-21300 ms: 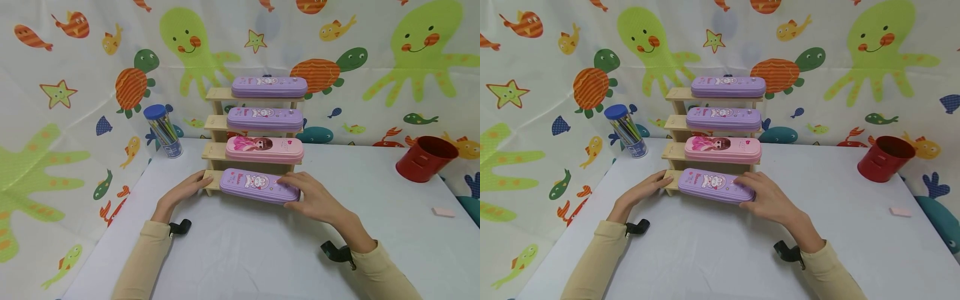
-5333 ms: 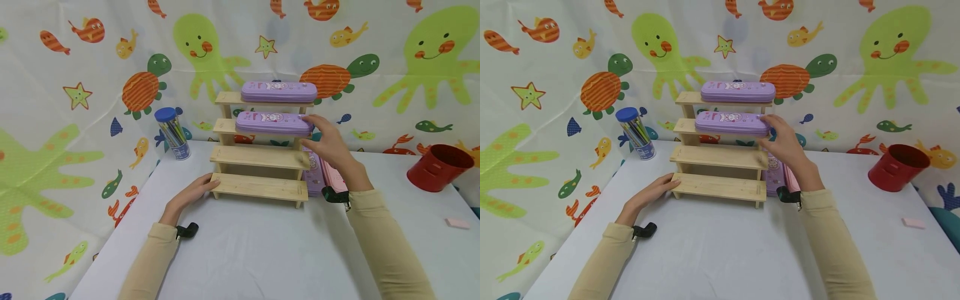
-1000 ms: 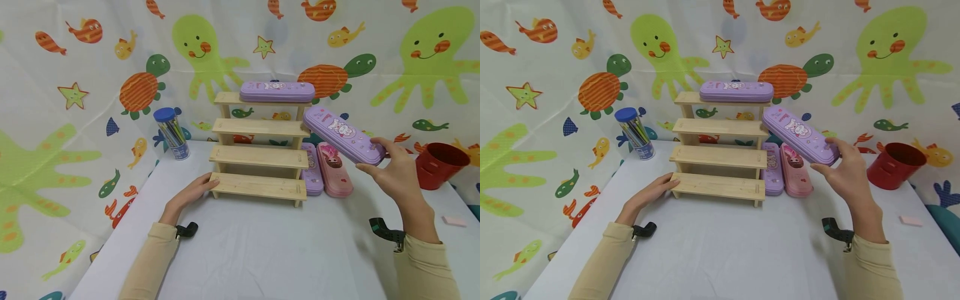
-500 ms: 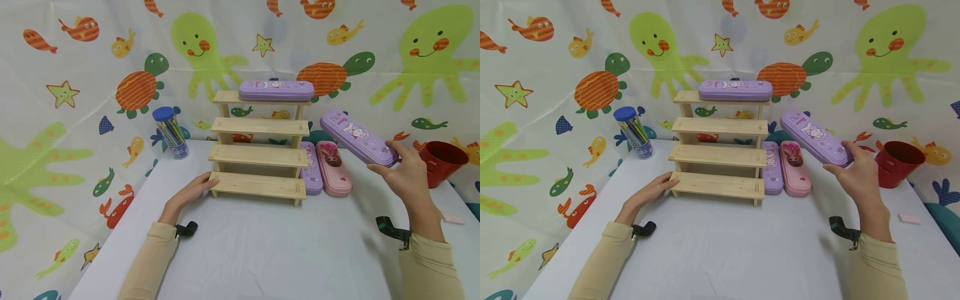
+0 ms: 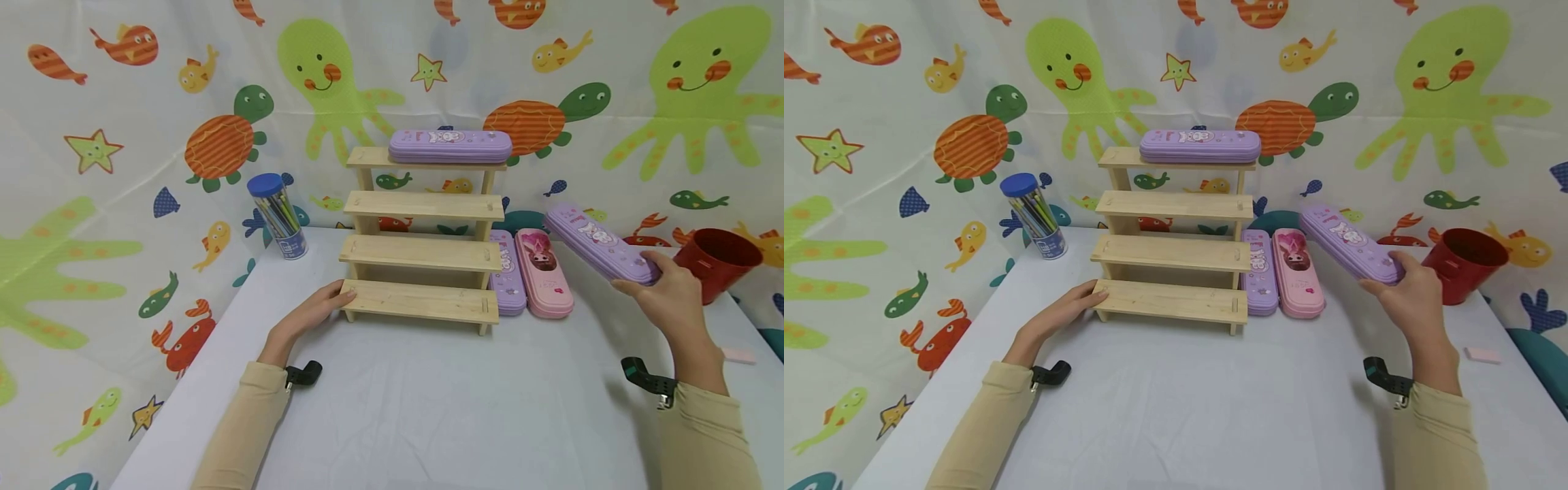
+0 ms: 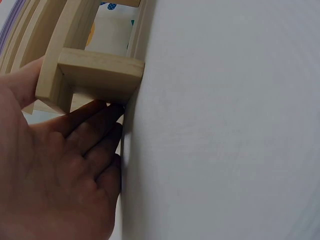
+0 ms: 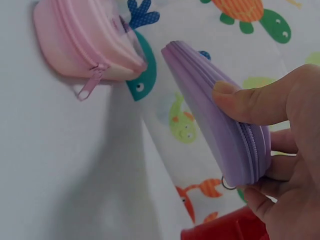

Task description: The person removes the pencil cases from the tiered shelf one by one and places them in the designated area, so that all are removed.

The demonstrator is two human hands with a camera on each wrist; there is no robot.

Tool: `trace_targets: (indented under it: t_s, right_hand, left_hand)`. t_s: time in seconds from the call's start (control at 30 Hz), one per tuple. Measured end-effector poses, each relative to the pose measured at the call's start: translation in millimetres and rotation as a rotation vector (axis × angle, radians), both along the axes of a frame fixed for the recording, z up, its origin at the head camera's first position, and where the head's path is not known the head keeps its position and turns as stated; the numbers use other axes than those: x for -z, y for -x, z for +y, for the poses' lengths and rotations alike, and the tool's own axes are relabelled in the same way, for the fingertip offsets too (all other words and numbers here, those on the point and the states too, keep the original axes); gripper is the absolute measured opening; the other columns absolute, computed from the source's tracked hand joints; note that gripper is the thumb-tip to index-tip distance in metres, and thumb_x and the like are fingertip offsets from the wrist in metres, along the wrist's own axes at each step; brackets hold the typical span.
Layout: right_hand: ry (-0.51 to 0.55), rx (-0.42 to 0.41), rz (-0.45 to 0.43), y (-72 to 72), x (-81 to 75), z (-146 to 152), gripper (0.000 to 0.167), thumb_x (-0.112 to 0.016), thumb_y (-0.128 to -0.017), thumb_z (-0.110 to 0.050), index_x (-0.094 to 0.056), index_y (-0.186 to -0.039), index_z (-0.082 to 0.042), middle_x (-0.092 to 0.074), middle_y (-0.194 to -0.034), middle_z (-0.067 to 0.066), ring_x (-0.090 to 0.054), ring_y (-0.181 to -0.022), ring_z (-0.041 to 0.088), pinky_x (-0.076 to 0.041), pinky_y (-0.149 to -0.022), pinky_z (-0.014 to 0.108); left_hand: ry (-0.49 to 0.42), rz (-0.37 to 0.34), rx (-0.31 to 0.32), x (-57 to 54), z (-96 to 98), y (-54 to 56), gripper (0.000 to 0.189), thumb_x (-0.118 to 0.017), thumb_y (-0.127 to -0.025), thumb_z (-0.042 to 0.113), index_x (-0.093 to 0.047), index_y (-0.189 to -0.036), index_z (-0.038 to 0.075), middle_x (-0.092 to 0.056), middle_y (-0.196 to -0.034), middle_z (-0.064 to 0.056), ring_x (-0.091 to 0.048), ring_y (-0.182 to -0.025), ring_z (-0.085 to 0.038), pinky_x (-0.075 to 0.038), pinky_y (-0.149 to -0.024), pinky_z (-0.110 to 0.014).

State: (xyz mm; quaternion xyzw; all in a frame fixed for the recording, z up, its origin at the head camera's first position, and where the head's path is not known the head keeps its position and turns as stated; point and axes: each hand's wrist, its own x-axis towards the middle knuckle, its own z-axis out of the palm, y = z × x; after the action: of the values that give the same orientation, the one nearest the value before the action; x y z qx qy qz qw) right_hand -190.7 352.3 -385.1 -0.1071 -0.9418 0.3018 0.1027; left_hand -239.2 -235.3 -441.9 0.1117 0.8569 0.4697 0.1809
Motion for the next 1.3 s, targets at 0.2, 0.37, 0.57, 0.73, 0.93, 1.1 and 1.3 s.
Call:
trace_targets:
  t_s: [0.2,0.37,0.57,0.73,0.93,1.1,1.3]
  right_hand:
    - [-0.021,0.007,-0.064,1.5,10.1,9,0.085,-0.067,-0.092,-0.043,-0.030,-0.152,0.003,-0.042,-0.139,0.041,-0.038,-0.120,0.055,-0.042,-0.087,0.064]
    - [-0.017,0.015,-0.148,3.4,16.3,13,0.092,-0.066,-0.091,-0.050,-0.024,-0.154,0.003,-0.037,-0.143,0.042,-0.035,-0.122,0.056,-0.040,-0.096,0.071]
    - [-0.013,0.000,-0.224,4.6,23.3,17,0.098,-0.068,-0.088,-0.053,-0.023,-0.154,0.005,-0.036,-0.142,0.042,-0.034,-0.121,0.057,-0.040,-0.097,0.073]
    - [-0.031,-0.062,-0.278,4.4,27.5,20,0.101,-0.076,-0.083,-0.047,-0.025,-0.152,0.007,-0.036,-0.139,0.043,-0.034,-0.119,0.058,-0.042,-0.092,0.073]
    - [-0.051,-0.170,-0.335,1.7,26.2,21,0.098,-0.079,-0.079,-0.041,-0.029,-0.148,0.007,-0.039,-0.135,0.041,-0.039,-0.116,0.056,-0.047,-0.083,0.063]
    - [-0.064,-0.267,-0.368,1.4,18.2,19,0.088,-0.078,-0.082,-0.035,-0.035,-0.146,0.008,-0.044,-0.134,0.041,-0.044,-0.116,0.055,-0.051,-0.080,0.058]
    - [-0.073,-0.334,-0.382,3.8,12.4,12,0.079,-0.076,-0.083,-0.033,-0.041,-0.141,0.008,-0.050,-0.132,0.039,-0.050,-0.114,0.052,-0.053,-0.080,0.054]
  left_hand:
    - [0.004,0.005,0.002,-0.7,0.1,-0.3,0.075,-0.047,-0.100,0.056,-0.027,-0.158,0.013,-0.031,-0.162,-0.012,-0.016,-0.154,-0.033,-0.016,-0.124,-0.057]
    - [0.010,0.002,-0.006,-1.4,0.1,-0.6,0.075,-0.047,-0.100,0.057,-0.027,-0.157,0.013,-0.032,-0.161,-0.012,-0.018,-0.154,-0.033,-0.017,-0.124,-0.057]
    - [0.016,-0.008,-0.013,-0.4,0.5,0.4,0.077,-0.047,-0.099,0.058,-0.026,-0.158,0.014,-0.030,-0.163,-0.011,-0.017,-0.154,-0.033,-0.018,-0.123,-0.058]
    - [0.017,-0.009,-0.015,-1.7,1.2,0.1,0.078,-0.046,-0.099,0.059,-0.026,-0.158,0.014,-0.030,-0.163,-0.011,-0.017,-0.154,-0.034,-0.018,-0.123,-0.059]
    - [0.010,-0.009,-0.011,-2.1,0.5,0.5,0.078,-0.046,-0.099,0.060,-0.025,-0.158,0.013,-0.030,-0.163,-0.012,-0.017,-0.154,-0.034,-0.017,-0.123,-0.058]
    - [0.001,-0.006,-0.009,-1.5,0.1,1.2,0.078,-0.047,-0.099,0.059,-0.026,-0.158,0.012,-0.030,-0.162,-0.012,-0.016,-0.155,-0.034,-0.016,-0.124,-0.058]
    - [0.012,-0.012,-0.020,-1.2,0.3,0.9,0.081,-0.048,-0.098,0.060,-0.024,-0.158,0.012,-0.027,-0.164,-0.012,-0.014,-0.155,-0.034,-0.015,-0.124,-0.058]
